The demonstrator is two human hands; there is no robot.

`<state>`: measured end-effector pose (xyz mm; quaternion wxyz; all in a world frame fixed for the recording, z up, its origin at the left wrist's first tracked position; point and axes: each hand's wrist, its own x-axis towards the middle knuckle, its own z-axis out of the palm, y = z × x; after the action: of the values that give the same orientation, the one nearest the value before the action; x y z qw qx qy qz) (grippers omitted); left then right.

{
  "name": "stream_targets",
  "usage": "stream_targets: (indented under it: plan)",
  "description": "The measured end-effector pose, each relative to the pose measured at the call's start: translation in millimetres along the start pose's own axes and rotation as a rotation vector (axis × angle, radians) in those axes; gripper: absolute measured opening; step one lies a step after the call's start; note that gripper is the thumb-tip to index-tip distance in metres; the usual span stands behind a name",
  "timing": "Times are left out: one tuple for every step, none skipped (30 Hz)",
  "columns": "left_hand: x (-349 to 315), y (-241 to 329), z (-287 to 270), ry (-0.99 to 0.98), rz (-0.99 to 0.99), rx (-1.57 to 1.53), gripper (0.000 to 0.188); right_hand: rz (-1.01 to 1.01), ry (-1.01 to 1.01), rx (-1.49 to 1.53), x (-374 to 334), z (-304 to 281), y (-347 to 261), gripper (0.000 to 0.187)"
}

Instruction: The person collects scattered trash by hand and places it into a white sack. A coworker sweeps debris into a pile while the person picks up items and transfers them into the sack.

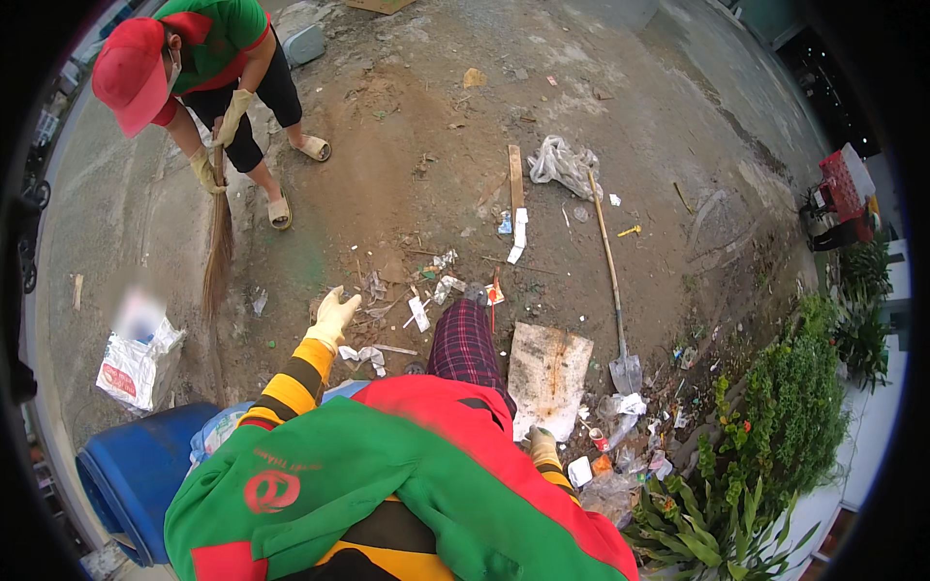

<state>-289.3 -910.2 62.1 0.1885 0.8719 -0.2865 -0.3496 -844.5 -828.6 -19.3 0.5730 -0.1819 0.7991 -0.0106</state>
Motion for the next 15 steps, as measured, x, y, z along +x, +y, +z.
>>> stream_targets:
  plan:
    - [21.8,35.9,3.0,-0.047,0.033,0.019,0.070,-0.031,-0.011,0.014,16.9,3.9,-36.6,0.023]
    - [45.7,67.7,3.0,-0.048,0.085,0.034,0.070,-0.063,-0.024,0.033,33.4,9.3,-76.4,0.023]
    - [71.8,98.7,5.2,-0.051,0.112,0.021,0.071,-0.108,-0.048,0.034,54.0,16.9,-126.5,0.023]
    - [100.4,127.9,8.4,-0.058,0.116,-0.023,0.070,-0.158,-0.071,0.027,76.2,27.0,-183.1,0.023]
    - [132.1,155.3,10.7,-0.089,0.078,-0.088,0.072,-0.214,-0.104,0.007,100.9,41.6,-249.9,0.023]
    - [169.2,182.1,13.6,-0.091,0.073,-0.063,0.071,-0.265,-0.137,-0.031,126.2,60.3,-318.8,0.023]
    - [200.6,199.2,20.7,-0.126,-0.010,-0.238,0.072,-0.302,-0.165,-0.084,150.1,75.9,-383.1,0.023]
    - [233.9,216.8,28.6,-0.106,-0.044,-0.266,0.073,-0.337,-0.185,-0.140,172.1,91.4,-449.1,0.023]
    - [261.9,229.5,35.8,-0.084,-0.066,-0.234,0.073,-0.362,-0.197,-0.192,189.3,105.5,-507.1,0.023]
    - [278.8,230.3,38.0,-0.092,-0.090,-0.242,0.073,-0.376,-0.198,-0.240,199.7,114.4,-560.2,0.023]
    - [295.2,232.4,37.9,-0.105,-0.149,-0.080,0.072,-0.365,-0.194,-0.262,205.3,115.5,-599.9,0.023]
    - [305.0,231.5,37.4,-0.129,-0.191,0.035,0.072,-0.373,-0.177,-0.277,210.2,111.7,-643.6,0.023]
    - [310.0,226.7,33.8,-0.125,-0.243,0.024,0.073,-0.393,-0.149,-0.282,214.1,99.9,-684.8,0.023]
    - [312.5,219.8,26.2,-0.131,-0.301,0.008,0.073,-0.408,-0.127,-0.279,217.9,86.1,-724.4,0.023]
    - [311.0,213.2,18.6,-0.066,-0.381,-0.034,0.072,-0.430,-0.110,-0.269,221.5,70.1,-763.5,0.023]
